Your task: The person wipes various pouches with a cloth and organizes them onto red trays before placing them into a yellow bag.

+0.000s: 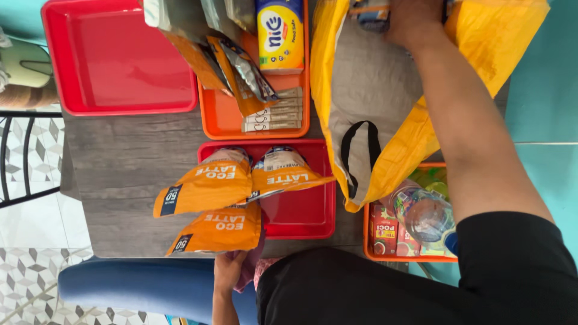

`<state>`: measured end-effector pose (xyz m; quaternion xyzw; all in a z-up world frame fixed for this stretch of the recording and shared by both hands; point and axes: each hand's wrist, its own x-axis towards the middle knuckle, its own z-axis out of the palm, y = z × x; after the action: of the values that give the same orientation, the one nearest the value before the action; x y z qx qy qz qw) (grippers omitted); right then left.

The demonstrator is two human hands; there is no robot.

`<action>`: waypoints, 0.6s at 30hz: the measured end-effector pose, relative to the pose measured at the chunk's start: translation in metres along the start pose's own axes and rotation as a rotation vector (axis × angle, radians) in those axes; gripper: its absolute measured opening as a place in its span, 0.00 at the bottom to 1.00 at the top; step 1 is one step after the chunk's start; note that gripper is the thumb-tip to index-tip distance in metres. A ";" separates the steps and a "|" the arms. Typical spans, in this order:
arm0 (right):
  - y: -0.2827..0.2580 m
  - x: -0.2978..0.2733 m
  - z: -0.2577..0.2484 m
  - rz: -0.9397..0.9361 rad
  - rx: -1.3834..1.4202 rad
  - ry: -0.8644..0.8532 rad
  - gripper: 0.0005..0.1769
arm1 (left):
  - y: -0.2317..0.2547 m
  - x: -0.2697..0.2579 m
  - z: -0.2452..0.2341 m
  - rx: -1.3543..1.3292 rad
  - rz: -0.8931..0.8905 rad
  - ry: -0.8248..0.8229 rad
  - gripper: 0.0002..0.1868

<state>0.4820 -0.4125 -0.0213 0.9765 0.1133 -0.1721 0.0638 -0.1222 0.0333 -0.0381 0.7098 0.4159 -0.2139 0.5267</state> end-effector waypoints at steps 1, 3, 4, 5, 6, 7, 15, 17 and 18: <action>-0.001 0.002 0.009 -0.028 -0.007 0.070 0.39 | 0.003 0.001 -0.001 0.094 0.014 0.031 0.19; -0.005 -0.004 0.024 -0.083 -0.018 0.205 0.43 | 0.009 0.000 0.001 0.153 0.014 0.017 0.19; -0.008 -0.009 0.025 -0.060 0.025 0.143 0.46 | 0.012 -0.003 0.001 0.182 0.011 0.010 0.19; -0.010 -0.015 0.021 -0.036 0.065 0.085 0.49 | 0.017 -0.004 0.002 0.161 0.058 0.012 0.19; -0.012 -0.024 0.015 -0.011 0.106 0.028 0.52 | 0.022 -0.006 0.003 0.141 0.105 0.014 0.20; -0.019 -0.036 0.010 0.021 0.117 -0.052 0.53 | 0.027 -0.010 0.004 0.119 0.148 0.020 0.21; -0.059 -0.137 -0.055 -0.047 -0.065 -0.239 0.55 | 0.043 -0.039 0.002 0.101 0.148 0.001 0.21; -0.058 -0.162 -0.088 -0.073 -0.096 -0.221 0.51 | 0.041 -0.048 0.001 0.098 0.154 0.013 0.21; -0.059 -0.174 -0.104 -0.083 -0.112 -0.211 0.50 | 0.039 -0.053 0.001 0.085 0.163 0.021 0.21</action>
<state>0.3422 -0.3735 0.1316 0.9423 0.1559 -0.2696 0.1227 -0.1201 0.0096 0.0230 0.7652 0.3530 -0.1803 0.5074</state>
